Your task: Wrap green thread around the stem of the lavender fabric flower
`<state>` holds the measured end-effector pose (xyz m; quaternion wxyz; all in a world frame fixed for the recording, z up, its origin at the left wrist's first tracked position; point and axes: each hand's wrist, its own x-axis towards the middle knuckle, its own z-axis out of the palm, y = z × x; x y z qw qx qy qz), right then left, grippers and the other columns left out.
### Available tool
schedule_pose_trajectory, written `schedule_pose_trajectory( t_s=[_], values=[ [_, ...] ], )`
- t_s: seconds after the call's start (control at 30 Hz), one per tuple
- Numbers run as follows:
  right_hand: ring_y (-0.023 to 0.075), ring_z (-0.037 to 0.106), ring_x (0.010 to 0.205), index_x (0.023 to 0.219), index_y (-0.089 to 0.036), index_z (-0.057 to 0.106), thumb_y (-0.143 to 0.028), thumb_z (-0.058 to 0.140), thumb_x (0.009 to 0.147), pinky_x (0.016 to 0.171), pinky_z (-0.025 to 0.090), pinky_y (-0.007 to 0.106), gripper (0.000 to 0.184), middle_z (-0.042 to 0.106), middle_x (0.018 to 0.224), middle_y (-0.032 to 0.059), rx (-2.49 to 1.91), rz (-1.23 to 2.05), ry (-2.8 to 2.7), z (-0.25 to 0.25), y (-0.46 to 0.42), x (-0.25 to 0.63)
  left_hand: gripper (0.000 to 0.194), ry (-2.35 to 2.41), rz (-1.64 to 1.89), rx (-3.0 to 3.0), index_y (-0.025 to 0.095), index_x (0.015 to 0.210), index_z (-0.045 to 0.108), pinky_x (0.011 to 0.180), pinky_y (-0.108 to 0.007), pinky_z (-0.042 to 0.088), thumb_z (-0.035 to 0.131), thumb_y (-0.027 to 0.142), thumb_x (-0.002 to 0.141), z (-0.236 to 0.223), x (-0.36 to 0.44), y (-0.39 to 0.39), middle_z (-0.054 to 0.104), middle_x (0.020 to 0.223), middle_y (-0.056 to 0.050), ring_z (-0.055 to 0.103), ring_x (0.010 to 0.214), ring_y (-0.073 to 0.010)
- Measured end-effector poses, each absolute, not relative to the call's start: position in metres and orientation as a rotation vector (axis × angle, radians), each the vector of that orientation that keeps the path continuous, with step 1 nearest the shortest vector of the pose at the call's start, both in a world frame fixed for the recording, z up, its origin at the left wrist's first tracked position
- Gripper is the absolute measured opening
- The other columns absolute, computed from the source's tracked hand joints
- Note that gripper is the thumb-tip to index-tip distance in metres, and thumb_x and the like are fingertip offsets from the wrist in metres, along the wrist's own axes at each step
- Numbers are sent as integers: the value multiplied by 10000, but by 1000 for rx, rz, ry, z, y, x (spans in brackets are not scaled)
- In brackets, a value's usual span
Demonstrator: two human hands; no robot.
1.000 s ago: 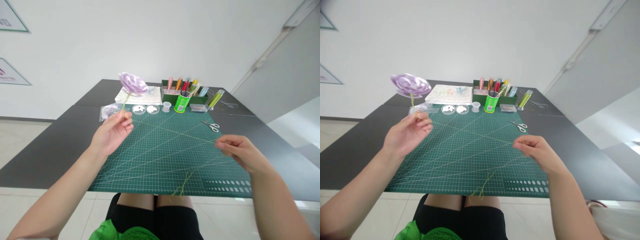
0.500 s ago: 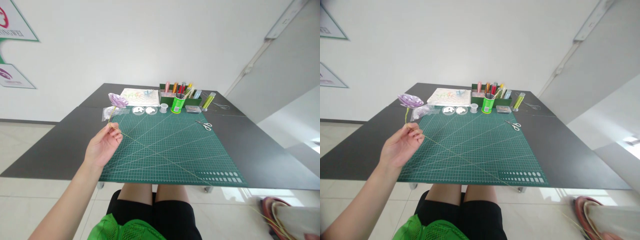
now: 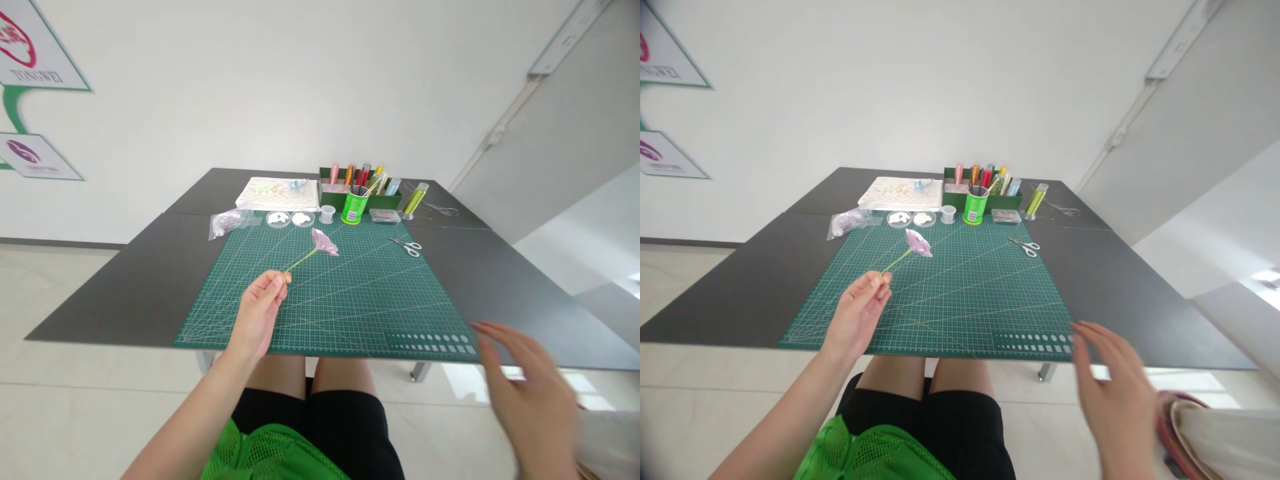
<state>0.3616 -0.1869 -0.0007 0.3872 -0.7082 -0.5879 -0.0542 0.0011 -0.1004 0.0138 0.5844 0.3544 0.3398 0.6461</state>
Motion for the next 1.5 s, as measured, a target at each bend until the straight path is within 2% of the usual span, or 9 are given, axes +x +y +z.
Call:
schedule_pose_trajectory(
  t_s=[0.1,0.2,0.3,0.37,0.5,0.73,1.1,1.37,1.5],
  values=[
    [305,695,1145,1118,-293,754,-427,614,980,987,541,523,238,735,1222,118,-1336,311,-1640,1,-149,270,349,862,1488,938,182,663,605,847,-272,484,811,412,824,14,21,-105,636,809,-22,578,852,-152],
    [251,648,1241,1269,-283,690,-422,606,993,1028,547,442,320,681,1323,93,-995,767,-1497,3,-120,194,253,943,1497,1033,197,779,673,868,-313,492,769,418,858,11,35,-106,688,879,-34,613,880,-181],
    [177,685,874,1224,-246,673,-571,539,999,677,573,296,418,693,1138,76,-894,1087,-1192,3,-105,152,217,996,1526,1161,214,819,667,816,-335,507,714,409,904,8,44,-108,700,855,-33,635,841,-201],
    [136,570,618,1153,-209,682,-674,408,1012,492,427,245,558,653,859,34,-915,1196,-1016,3,-101,139,196,1092,1551,1292,220,825,660,801,-345,498,651,368,953,6,49,-109,705,841,-32,631,801,-200],
    [119,368,501,974,-176,712,-686,421,999,499,346,253,588,359,567,-63,-1001,1003,-854,0,-103,130,168,1192,1619,1423,216,823,643,877,-354,478,612,286,973,-1,57,-110,733,896,-41,658,895,-208],
    [182,657,749,887,-200,690,-462,703,912,703,532,308,264,705,842,43,-1007,783,-785,-7,-118,130,158,1235,1653,1534,236,856,636,879,-376,501,586,291,996,-2,65,-117,750,920,-41,686,932,-223],
    [131,534,561,826,-205,665,-365,681,914,554,469,261,183,605,641,-19,-1096,701,-905,-3,-124,139,90,1537,1661,2105,261,949,709,915,-439,377,638,205,951,-15,56,-116,817,1015,-44,734,898,-243],
    [132,520,553,830,-198,678,-409,692,896,555,500,267,221,556,611,-28,-1042,837,-940,-12,-115,150,283,1236,1348,1578,228,920,726,731,-325,509,505,364,1034,-2,46,-113,775,842,-35,700,754,-201],
    [117,519,552,821,-189,689,-426,723,882,543,513,252,247,583,641,-19,-972,1009,-920,-19,-114,155,283,1078,1204,1415,199,885,726,713,-315,544,590,428,982,3,38,-111,762,778,-42,692,698,-192]
  ],
)
